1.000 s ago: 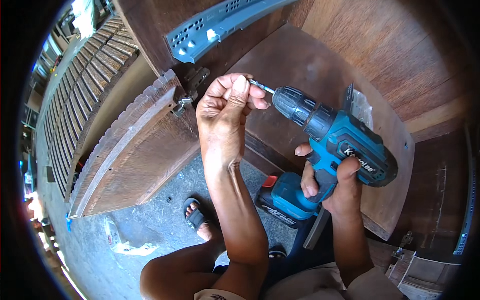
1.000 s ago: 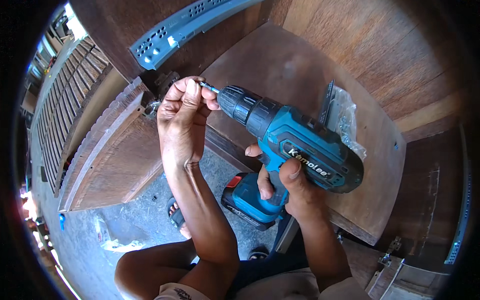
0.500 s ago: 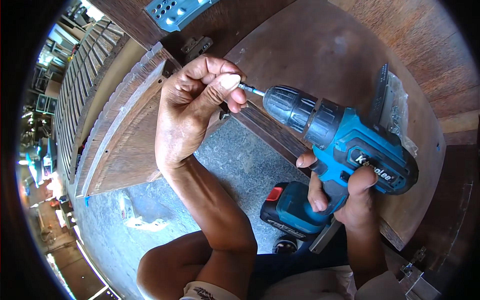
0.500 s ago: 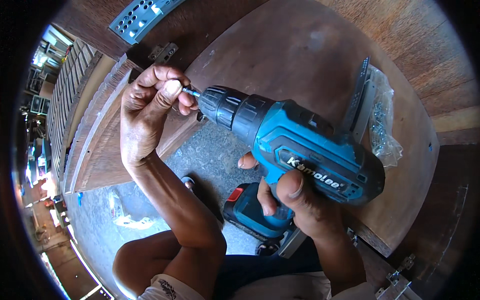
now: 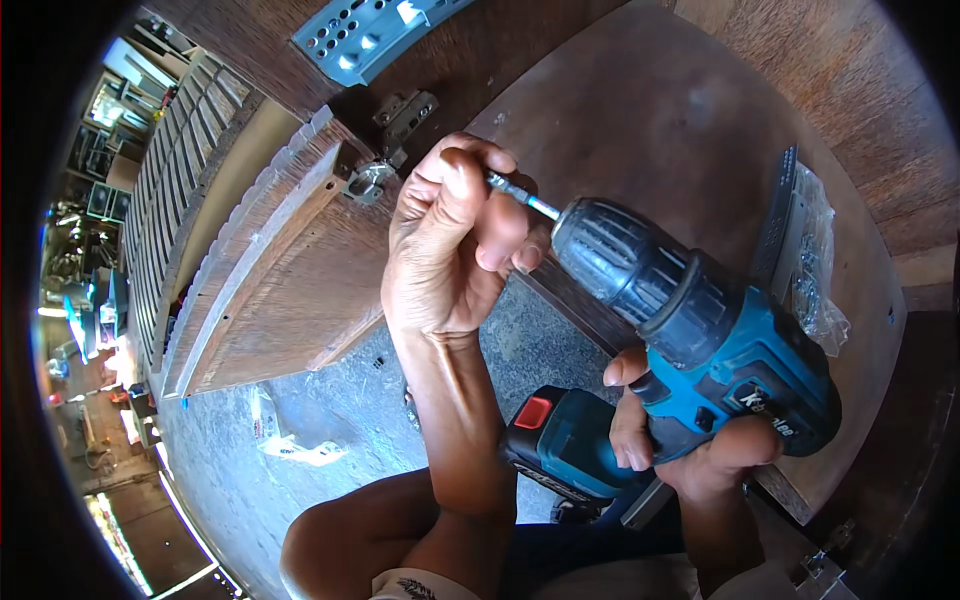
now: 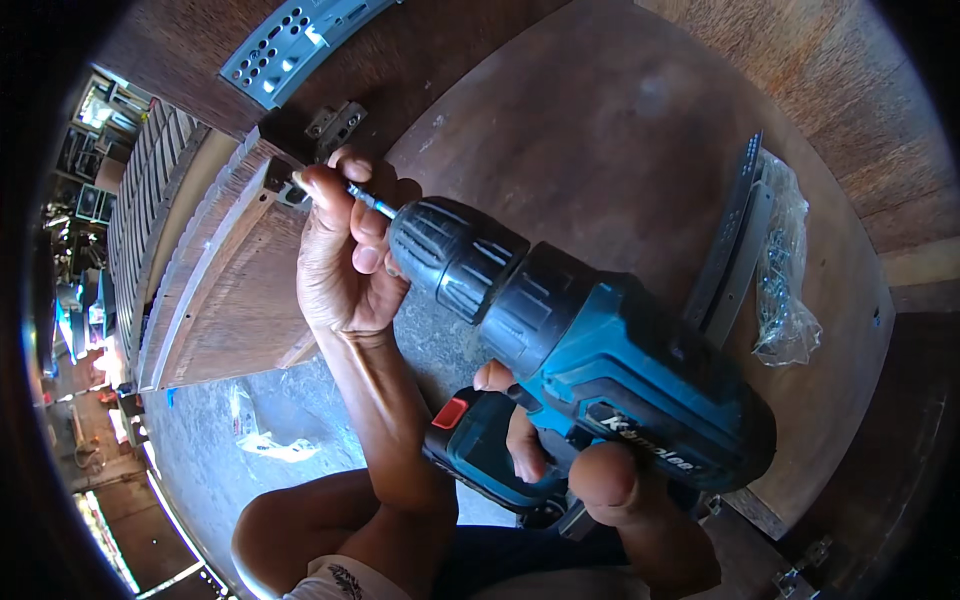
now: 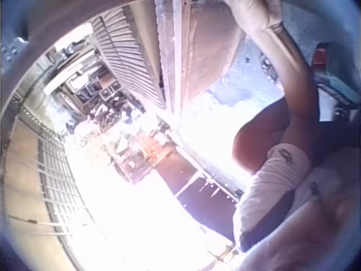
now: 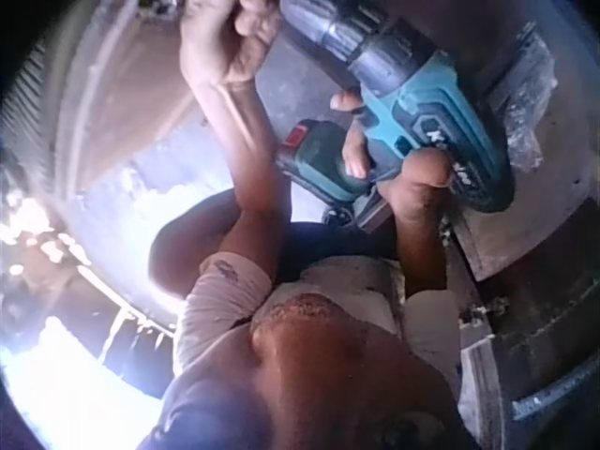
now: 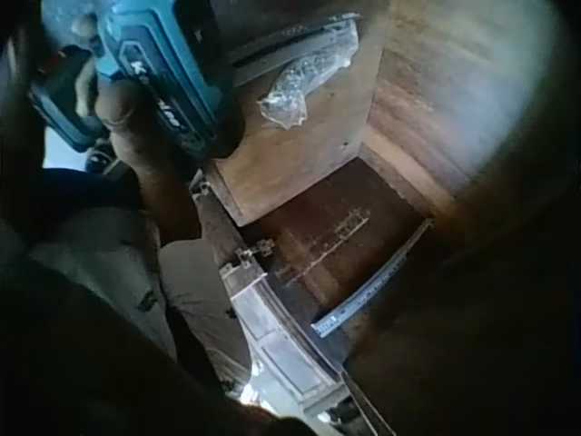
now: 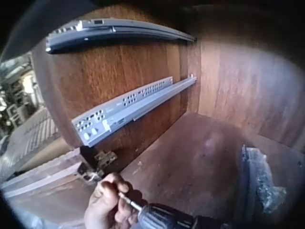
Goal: Installing metal drawer slides onto the inside of a wooden cabinet using a power drill and screws.
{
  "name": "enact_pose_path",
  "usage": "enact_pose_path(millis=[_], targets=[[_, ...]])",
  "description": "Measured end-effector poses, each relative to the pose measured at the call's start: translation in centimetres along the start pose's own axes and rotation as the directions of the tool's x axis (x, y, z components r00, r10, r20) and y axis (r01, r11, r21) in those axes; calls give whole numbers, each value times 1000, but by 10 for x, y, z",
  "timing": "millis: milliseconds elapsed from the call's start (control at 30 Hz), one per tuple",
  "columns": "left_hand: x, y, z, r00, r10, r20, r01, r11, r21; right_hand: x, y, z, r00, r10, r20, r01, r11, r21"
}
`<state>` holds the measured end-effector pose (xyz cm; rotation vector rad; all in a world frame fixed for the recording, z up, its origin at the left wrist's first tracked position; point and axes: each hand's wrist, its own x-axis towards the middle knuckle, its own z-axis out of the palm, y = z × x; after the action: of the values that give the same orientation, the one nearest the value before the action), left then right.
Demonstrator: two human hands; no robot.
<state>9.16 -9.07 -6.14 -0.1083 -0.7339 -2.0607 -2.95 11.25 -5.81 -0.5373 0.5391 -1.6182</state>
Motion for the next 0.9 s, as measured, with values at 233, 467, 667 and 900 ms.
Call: enact_pose_path(millis=[233,467,667,900], targets=[[9,6,21,989,20,-143,-18,1000,16,18,-7,-2,994,-37,101,33,999,43],[10,17,29,961,106,-256,-81,991,109,28,-3,4,996,-4,93,-6,994,105],[19,27,25,980,61,-191,-32,988,148,35,-5,7,996,-1,90,-9,993,114],[20,22,28,967,104,-232,-63,982,178,42,-6,8,996,6,84,-16,993,117]])
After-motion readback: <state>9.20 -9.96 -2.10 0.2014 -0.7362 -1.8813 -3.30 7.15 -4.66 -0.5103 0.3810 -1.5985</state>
